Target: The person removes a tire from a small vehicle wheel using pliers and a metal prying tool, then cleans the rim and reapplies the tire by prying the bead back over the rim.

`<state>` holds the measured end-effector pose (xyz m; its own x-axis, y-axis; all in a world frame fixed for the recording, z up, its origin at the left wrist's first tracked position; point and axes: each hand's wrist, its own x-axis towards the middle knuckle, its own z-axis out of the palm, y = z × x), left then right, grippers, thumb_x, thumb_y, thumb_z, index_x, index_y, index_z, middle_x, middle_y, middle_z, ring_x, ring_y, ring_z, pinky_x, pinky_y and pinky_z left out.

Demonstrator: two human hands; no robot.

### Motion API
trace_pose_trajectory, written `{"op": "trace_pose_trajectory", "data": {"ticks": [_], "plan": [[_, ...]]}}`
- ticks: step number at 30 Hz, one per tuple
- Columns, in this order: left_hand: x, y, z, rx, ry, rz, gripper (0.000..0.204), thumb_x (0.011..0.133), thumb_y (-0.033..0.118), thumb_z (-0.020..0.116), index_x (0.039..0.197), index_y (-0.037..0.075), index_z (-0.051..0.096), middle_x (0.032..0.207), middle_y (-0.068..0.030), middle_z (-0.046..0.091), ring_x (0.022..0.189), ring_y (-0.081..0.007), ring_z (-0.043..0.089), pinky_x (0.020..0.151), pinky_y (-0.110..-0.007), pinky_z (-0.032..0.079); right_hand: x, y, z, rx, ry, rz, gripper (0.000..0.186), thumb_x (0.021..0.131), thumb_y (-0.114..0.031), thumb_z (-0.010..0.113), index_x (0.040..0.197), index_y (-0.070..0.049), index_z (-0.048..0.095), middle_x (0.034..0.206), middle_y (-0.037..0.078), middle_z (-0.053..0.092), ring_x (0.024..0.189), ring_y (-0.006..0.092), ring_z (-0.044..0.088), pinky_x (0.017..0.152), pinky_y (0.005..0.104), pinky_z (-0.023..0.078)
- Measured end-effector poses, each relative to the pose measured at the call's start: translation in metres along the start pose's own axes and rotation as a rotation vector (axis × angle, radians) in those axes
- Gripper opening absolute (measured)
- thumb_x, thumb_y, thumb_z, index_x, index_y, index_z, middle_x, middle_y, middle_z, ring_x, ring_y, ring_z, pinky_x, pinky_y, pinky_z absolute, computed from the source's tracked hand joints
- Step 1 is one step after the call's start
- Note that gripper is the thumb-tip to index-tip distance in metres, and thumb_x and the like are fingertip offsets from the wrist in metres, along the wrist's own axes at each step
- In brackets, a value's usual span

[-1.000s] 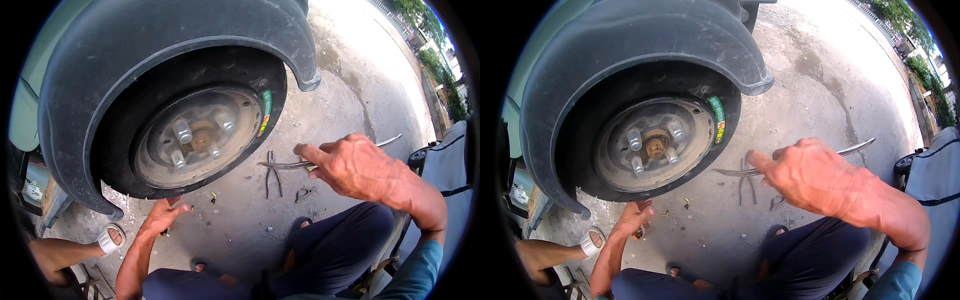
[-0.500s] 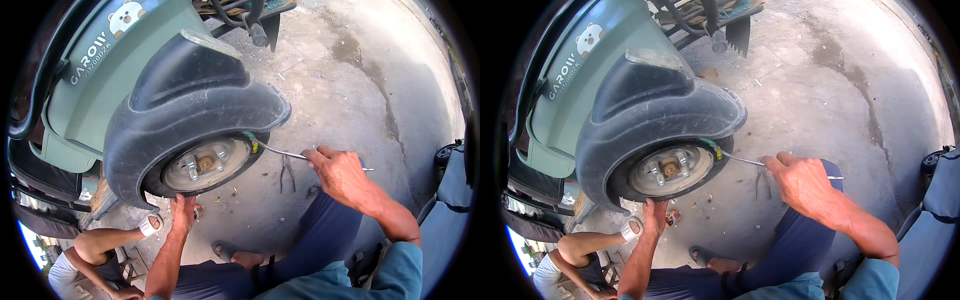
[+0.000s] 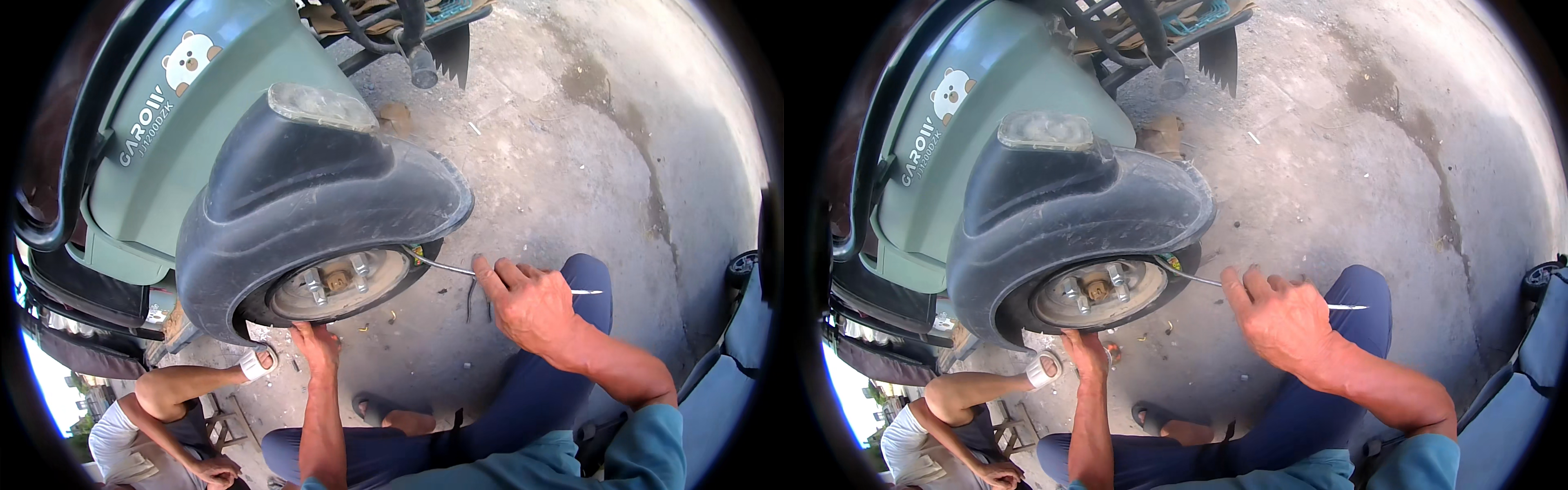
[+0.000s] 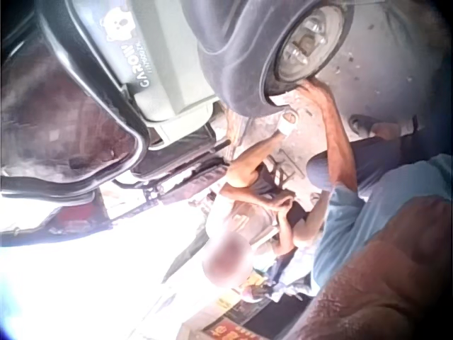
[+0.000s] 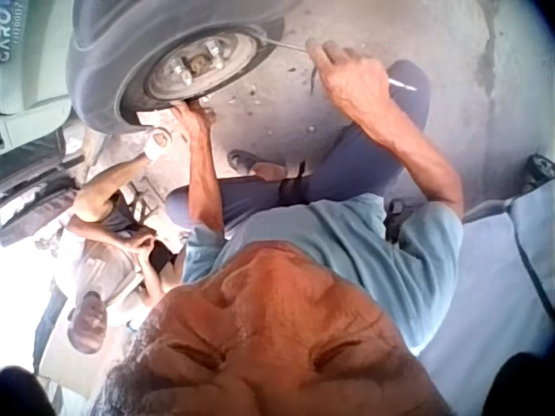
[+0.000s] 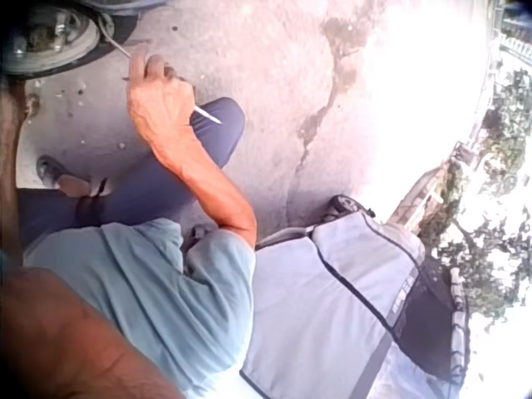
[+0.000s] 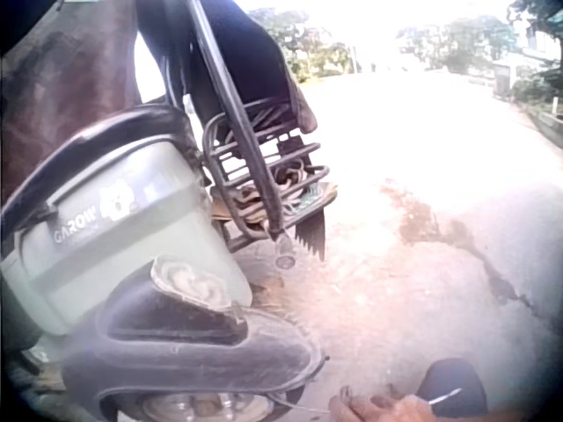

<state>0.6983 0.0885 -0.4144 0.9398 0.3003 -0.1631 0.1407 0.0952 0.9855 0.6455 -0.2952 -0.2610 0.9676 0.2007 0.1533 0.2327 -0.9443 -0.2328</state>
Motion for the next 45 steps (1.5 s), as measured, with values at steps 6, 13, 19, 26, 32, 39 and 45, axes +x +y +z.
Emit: {"op": "trace_pose_trajectory", "data": {"ticks": [6, 13, 19, 26, 32, 39, 45], "plan": [[0.005, 0.001, 0.010, -0.040, 0.083, -0.005, 0.067, 0.099, 0.058, 0.059, 0.147, 0.018, 0.034, 0.139, -0.0072, 0.052, 0.103, -0.0214, 0.058, 0.053, -0.032, 0.034, 0.041, 0.063, 0.004, 0.071, -0.047, -0.244, 0.043, 0.076, -0.007, 0.066, 0.119, -0.003, 0.065, 0.078, 0.009, 0.063, 0.062, 0.0292, 0.068, 0.049, 0.0402, 0.052], [0.015, -0.001, 0.001, -0.146, 0.171, 0.064, 0.054, 0.106, 0.038, 0.054, 0.148, 0.006, 0.041, 0.148, -0.0133, 0.048, 0.135, -0.0286, 0.050, 0.114, -0.046, 0.041, 0.021, 0.049, 0.029, 0.185, 0.024, -0.163, 0.047, 0.074, -0.007, 0.066, 0.121, -0.001, 0.066, 0.077, 0.011, 0.064, 0.061, 0.0291, 0.069, 0.047, 0.0384, 0.051], [0.021, -0.019, -0.011, -0.096, 0.141, 0.081, 0.053, 0.108, 0.039, 0.048, 0.148, 0.005, 0.041, 0.147, -0.0133, 0.049, 0.133, -0.0280, 0.051, 0.112, -0.046, 0.043, -0.008, -0.002, 0.026, 0.104, -0.017, -0.001, 0.054, 0.076, -0.006, 0.065, 0.129, 0.003, 0.065, 0.079, 0.011, 0.062, 0.060, 0.0241, 0.067, 0.046, 0.0359, 0.051], [0.056, -0.063, -0.103, 0.618, -0.102, 0.301, 0.045, 0.109, 0.028, 0.048, 0.146, 0.002, 0.045, 0.145, -0.0129, 0.053, 0.130, -0.0266, 0.053, 0.113, -0.044, 0.041, 0.049, 0.054, 0.038, 0.188, -0.016, -0.220, 0.033, 0.083, -0.014, 0.068, 0.115, -0.004, 0.068, 0.075, 0.008, 0.062, 0.058, 0.0256, 0.066, 0.049, 0.0383, 0.052], [0.051, -0.059, -0.091, 0.073, -0.050, 0.073, 0.050, 0.108, 0.029, 0.051, 0.152, 0.007, 0.043, 0.150, -0.0135, 0.050, 0.134, -0.0289, 0.052, 0.112, -0.047, 0.043, 0.070, 0.113, 0.032, 0.133, 0.223, -0.265, 0.034, 0.083, -0.043, 0.076, 0.077, -0.011, 0.064, 0.062, 0.005, 0.053, 0.057, 0.0256, 0.063, 0.050, 0.0389, 0.046], [0.028, -0.025, -0.051, 0.888, -0.039, 0.253, 0.057, 0.106, 0.042, 0.051, 0.150, 0.006, 0.044, 0.147, -0.0140, 0.051, 0.130, -0.0278, 0.054, 0.110, -0.049, 0.045, 0.069, 0.172, 0.085, 0.418, 0.708, 0.038, 0.035, 0.092, -0.036, 0.075, 0.078, -0.005, 0.069, 0.066, 0.003, 0.059, 0.056, 0.0191, 0.055, 0.054, 0.0334, 0.042], [0.018, -0.002, -0.017, 0.021, 0.156, 0.074, 0.058, 0.102, 0.044, 0.057, 0.146, 0.007, 0.048, 0.146, -0.0124, 0.052, 0.128, -0.0274, 0.055, 0.109, -0.048, 0.045, 0.130, 0.153, 0.130, 1.120, 0.845, 0.477, 0.032, 0.101, -0.030, 0.068, 0.094, 0.002, 0.071, 0.082, 0.001, 0.068, 0.068, 0.0083, 0.056, 0.056, 0.0303, 0.043]]}}
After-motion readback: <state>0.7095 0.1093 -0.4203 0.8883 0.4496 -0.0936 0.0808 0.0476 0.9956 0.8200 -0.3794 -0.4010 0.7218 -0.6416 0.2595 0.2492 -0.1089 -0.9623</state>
